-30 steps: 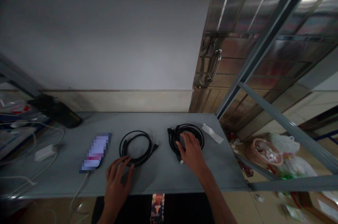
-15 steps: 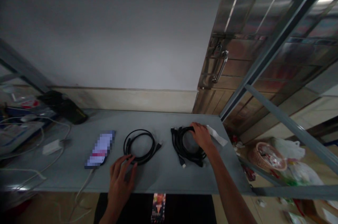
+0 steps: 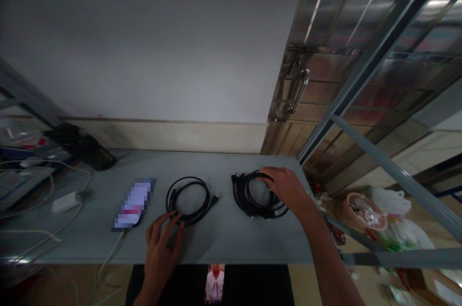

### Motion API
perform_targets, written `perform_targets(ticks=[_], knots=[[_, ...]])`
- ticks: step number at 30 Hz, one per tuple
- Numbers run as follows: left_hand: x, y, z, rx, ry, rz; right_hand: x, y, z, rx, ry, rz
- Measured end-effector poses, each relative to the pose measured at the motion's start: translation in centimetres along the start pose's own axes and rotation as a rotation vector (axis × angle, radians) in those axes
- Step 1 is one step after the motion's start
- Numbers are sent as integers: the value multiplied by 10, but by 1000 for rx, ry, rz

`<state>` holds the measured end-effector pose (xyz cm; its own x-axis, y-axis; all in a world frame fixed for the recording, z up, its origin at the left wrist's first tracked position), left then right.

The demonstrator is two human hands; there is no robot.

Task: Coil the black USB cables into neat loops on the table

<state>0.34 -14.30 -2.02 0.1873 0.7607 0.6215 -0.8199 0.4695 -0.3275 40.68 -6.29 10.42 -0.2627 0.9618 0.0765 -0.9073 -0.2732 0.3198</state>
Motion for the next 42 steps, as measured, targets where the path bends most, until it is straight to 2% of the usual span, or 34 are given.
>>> perform_targets(ticks=[4,8,11,15,19,26,28,31,35,37,40,42], knots=[[1,-1,1,-10,-3,9,-20,26,34,165,-113,85],[1,-1,1,-23,4,3,-39,48,66,283,-216,50],[0,0,1,-29,5,6,-49,61,79,361,-235,33],[-1,2,0,-43,12,0,-54,66,74,485,-220,19],[-2,4,0,-70,14,5,-49,60,55,560,-204,48],[-1,3,1,-69,19,9,-24,43,20,339,-153,99],[-1,2,1,-64,16,2,-23,42,22,311,-186,101],[-1,1,1,-52,10,-7,-31,45,41,348,-262,87],[-1,4,0,-49,10,-4,-46,52,77,651,-347,31],[0,6,2,-68,-2,1,-50,56,88,839,-387,-4],[0,4,4,-156,-27,59,-49,59,87,1052,-433,-42],[-2,-7,-3,-314,8,170,-47,60,77,1162,-438,-66]])
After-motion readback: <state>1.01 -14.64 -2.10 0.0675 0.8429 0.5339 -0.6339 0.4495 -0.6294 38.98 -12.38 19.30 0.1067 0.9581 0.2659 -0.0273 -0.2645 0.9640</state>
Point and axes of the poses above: each hand's wrist, its own x-axis towards the middle knuckle, its own z-axis out of the back of the hand, y = z × x, the point moved 6 cm from there along x, towards the middle knuckle, and after that the axes turned 8 degrees about y, right-handed, at the moved point
